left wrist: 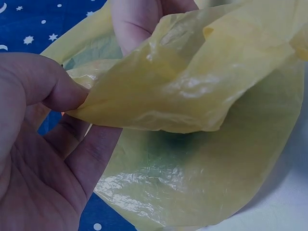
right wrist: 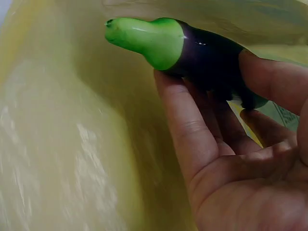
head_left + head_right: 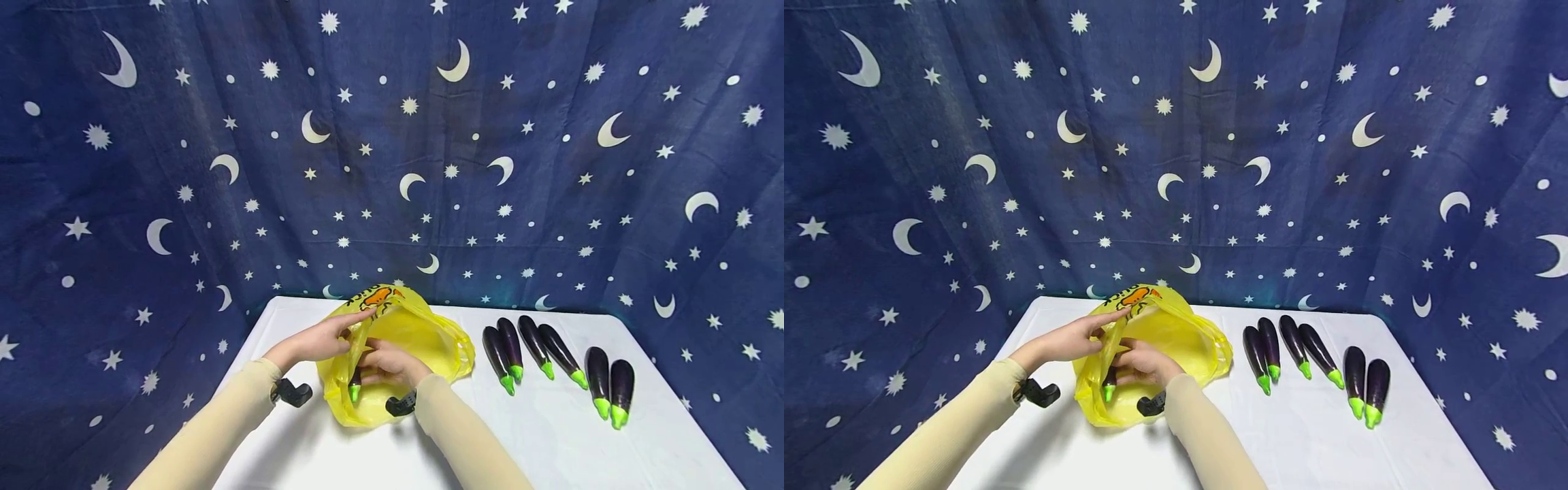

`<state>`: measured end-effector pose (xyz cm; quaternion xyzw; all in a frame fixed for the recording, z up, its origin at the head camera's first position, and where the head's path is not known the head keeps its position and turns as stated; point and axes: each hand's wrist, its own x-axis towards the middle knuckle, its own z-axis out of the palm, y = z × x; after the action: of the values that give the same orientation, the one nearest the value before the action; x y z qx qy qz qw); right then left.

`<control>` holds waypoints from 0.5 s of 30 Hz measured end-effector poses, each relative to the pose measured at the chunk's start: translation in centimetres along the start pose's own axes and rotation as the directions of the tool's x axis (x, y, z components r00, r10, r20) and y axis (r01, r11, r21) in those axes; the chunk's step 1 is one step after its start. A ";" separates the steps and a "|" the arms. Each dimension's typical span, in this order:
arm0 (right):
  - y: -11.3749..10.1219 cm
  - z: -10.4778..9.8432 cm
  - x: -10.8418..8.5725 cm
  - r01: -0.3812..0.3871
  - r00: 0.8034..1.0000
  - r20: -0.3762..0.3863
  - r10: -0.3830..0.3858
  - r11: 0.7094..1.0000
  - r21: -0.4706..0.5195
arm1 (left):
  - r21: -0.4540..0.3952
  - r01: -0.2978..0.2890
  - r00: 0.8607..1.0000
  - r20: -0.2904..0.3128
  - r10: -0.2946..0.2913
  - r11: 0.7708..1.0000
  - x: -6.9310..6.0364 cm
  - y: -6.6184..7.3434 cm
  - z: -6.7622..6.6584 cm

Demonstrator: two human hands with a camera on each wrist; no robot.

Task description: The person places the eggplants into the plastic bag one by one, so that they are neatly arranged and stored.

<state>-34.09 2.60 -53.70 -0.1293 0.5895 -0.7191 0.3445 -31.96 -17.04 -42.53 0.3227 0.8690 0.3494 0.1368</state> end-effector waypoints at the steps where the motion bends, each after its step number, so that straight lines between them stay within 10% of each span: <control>1: 0.2 0.2 0.1 -0.006 1.000 -0.004 0.006 1.000 -0.004 | 0.001 -0.003 1.000 0.002 0.003 1.000 0.0 0.0 0.0; 15: 2.0 1.2 1.3 -0.044 0.999 -0.034 0.043 0.998 -0.033 | -0.026 0.054 0.998 -0.018 -0.054 0.998 -1.2 -0.6 -0.7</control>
<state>-33.65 0.71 -55.51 -0.1105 0.6099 -0.7032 0.3482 -31.61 -18.49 -42.42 0.2940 0.8740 0.3597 0.1423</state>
